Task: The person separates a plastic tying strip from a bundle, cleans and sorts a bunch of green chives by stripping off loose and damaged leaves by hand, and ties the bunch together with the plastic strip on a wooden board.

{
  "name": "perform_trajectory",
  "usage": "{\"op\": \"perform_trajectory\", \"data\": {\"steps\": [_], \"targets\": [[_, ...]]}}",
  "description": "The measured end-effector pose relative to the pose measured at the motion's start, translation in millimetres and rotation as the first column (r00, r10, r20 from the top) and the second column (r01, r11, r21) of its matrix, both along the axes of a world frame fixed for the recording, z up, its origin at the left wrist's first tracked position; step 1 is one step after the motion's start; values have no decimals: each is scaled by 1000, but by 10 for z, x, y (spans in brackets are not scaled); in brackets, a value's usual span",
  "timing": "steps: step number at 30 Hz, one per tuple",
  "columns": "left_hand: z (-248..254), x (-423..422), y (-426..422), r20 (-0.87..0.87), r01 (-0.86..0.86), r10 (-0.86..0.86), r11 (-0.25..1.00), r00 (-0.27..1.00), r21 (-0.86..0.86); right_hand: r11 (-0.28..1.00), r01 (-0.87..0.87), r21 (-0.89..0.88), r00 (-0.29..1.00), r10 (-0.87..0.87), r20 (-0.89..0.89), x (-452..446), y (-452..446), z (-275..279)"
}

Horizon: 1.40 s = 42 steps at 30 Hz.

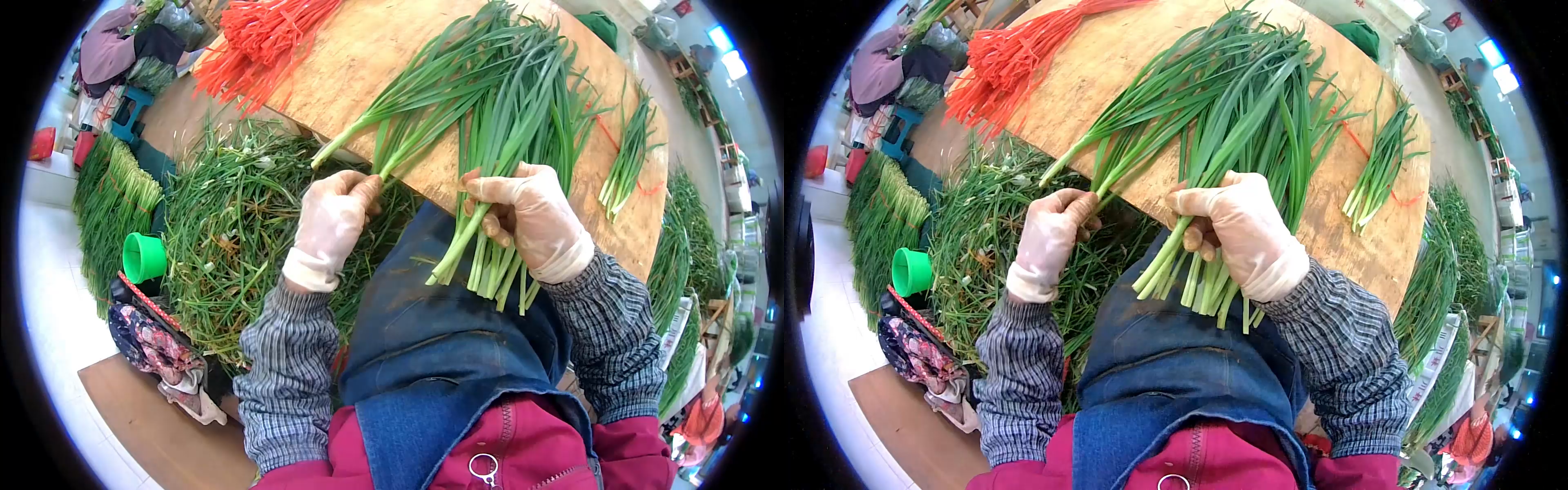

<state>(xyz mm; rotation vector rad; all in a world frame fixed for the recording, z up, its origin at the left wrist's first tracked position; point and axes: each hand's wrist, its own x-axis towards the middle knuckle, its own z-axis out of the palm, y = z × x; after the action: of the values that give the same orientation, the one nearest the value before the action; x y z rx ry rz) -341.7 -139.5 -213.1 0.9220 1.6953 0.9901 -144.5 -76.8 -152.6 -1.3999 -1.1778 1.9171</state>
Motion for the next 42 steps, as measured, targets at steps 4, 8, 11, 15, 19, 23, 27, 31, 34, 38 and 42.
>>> {"op": "perform_trajectory", "data": {"steps": [4, 8, 11, 15, 19, 23, 27, 31, 34, 38, 42], "targets": [[219, 194, -72, 287, -133, 116, 990, 951, 39, 999, -38, 3, 999, 38, 4, -51, 76, -119], [328, 375, -139, 405, -105, 51, 988, 913, 113, 999, 46, -22, 998, -47, -44, -258, 73, -123], [351, 422, -112, 571, -176, 123, 984, 812, 38, 998, 56, -15, 996, -57, -65, -287, 80, -118], [234, 266, -128, 568, -104, 37, 991, 822, 86, 997, 71, -35, 995, -73, -63, -214, 61, -108], [242, 212, -145, 648, -93, 75, 996, 758, -6, 997, 63, -44, 996, -65, -63, -137, 32, -97], [237, 166, -152, 701, -71, 81, 997, 709, -43, 996, 8, -92, 1000, -9, -11, -61, 20, -31], [205, 166, -152, 681, -122, 88, 992, 727, 2, 988, -50, -144, 993, 34, -112, 87, 18, -55], [202, 192, -147, 459, -177, 118, 980, 880, 89, 991, -21, -135, 986, -2, -166, 168, -1, -95], [157, 319, -187, 7, -200, 212, 909, 977, 365, 991, -29, -131, 983, 4, -183, 156, -36, -55], [354, 472, -240, -133, 58, -2, 907, 991, 416, 995, 11, -98, 983, -29, -182, 95, -88, -88], [454, 592, -126, 268, 46, -92, 984, 959, 171, 996, 30, -79, 977, -46, -210, 51, -127, -70]]}}
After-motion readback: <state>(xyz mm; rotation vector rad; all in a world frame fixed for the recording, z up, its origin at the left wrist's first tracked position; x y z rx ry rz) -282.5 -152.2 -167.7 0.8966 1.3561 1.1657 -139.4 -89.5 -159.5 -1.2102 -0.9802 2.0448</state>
